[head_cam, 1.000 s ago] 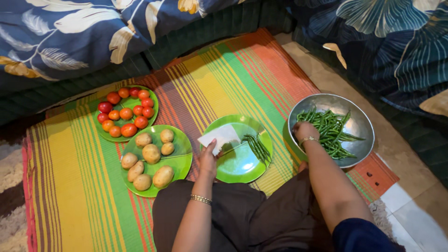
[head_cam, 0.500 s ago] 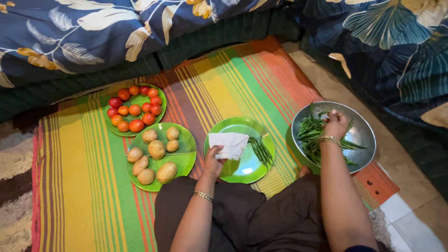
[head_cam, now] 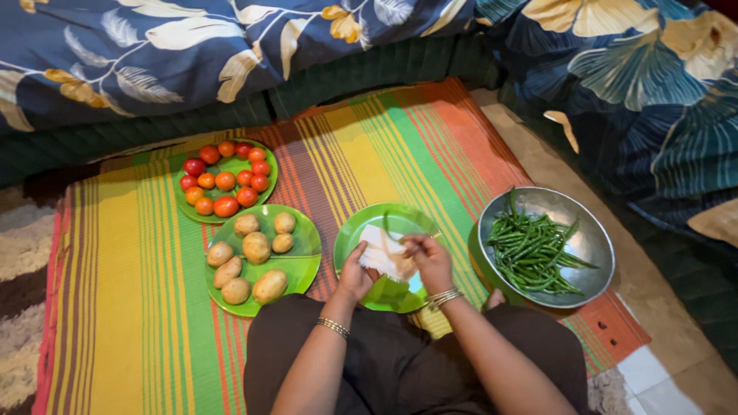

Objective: The person wipes green chilies one by one with a white cloth while sitting on a mat on the floor, placing the wiped chilies onto a green plate.

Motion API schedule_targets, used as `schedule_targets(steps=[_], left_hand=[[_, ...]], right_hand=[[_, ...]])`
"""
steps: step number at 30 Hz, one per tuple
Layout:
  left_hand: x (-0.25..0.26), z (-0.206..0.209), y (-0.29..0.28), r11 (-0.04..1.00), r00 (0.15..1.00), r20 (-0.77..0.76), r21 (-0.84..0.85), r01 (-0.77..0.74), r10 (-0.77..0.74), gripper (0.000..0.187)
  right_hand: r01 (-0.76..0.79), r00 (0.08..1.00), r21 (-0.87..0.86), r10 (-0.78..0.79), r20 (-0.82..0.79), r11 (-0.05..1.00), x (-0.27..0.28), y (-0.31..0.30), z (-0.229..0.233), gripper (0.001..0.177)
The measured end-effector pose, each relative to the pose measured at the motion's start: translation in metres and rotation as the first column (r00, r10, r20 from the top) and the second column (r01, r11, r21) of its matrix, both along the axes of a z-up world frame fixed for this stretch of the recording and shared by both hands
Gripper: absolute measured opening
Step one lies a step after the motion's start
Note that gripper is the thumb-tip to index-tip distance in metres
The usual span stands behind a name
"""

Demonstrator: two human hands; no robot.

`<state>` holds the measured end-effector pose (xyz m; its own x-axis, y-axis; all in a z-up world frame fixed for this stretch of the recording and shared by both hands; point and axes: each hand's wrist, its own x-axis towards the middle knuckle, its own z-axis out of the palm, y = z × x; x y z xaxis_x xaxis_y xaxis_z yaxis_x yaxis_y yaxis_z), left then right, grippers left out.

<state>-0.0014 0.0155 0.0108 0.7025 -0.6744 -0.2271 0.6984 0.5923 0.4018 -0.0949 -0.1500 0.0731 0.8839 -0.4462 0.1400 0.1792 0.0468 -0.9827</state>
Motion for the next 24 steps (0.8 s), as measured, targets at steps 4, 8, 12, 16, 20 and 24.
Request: schedule_targets(steps=[4,8,12,16,20,24], left_hand=[[0.007,-0.013,0.002,0.998,1.0,0.023,-0.066,-0.009,0.011,0.04],[0.007,-0.005,0.004,0.995,0.995,0.058,-0.072,-0.072,0.076,0.049],[0.005,0.027,0.005,0.963,0.978,0.082,-0.208,-0.172,0.193,0.06],[0.001,0.049,0.006,0.966,0.982,0.075,-0.207,-0.155,0.174,0.065],[0.008,0.034,0.0,0.989,0.983,0.143,-0.104,-0.105,0.119,0.068],[0.011,0.013,-0.002,0.991,0.961,0.241,-0.023,-0.133,0.135,0.052]], right_hand=[[-0.108,0.985,-0.61,0.167,0.04,0.785,-0.001,0.014,0.009,0.015],[-0.039,0.979,-0.792,0.182,0.091,0.609,0.0,0.021,0.015,0.016],[-0.115,0.982,-0.767,0.191,0.01,0.631,-0.003,0.02,0.014,0.013],[-0.087,0.986,-0.762,0.162,0.025,0.642,-0.003,0.023,0.012,0.011],[-0.103,0.988,-0.731,0.157,0.005,0.675,-0.001,0.025,0.012,0.01],[-0.14,0.977,-0.774,0.214,-0.005,0.617,-0.002,0.026,0.017,0.01]])
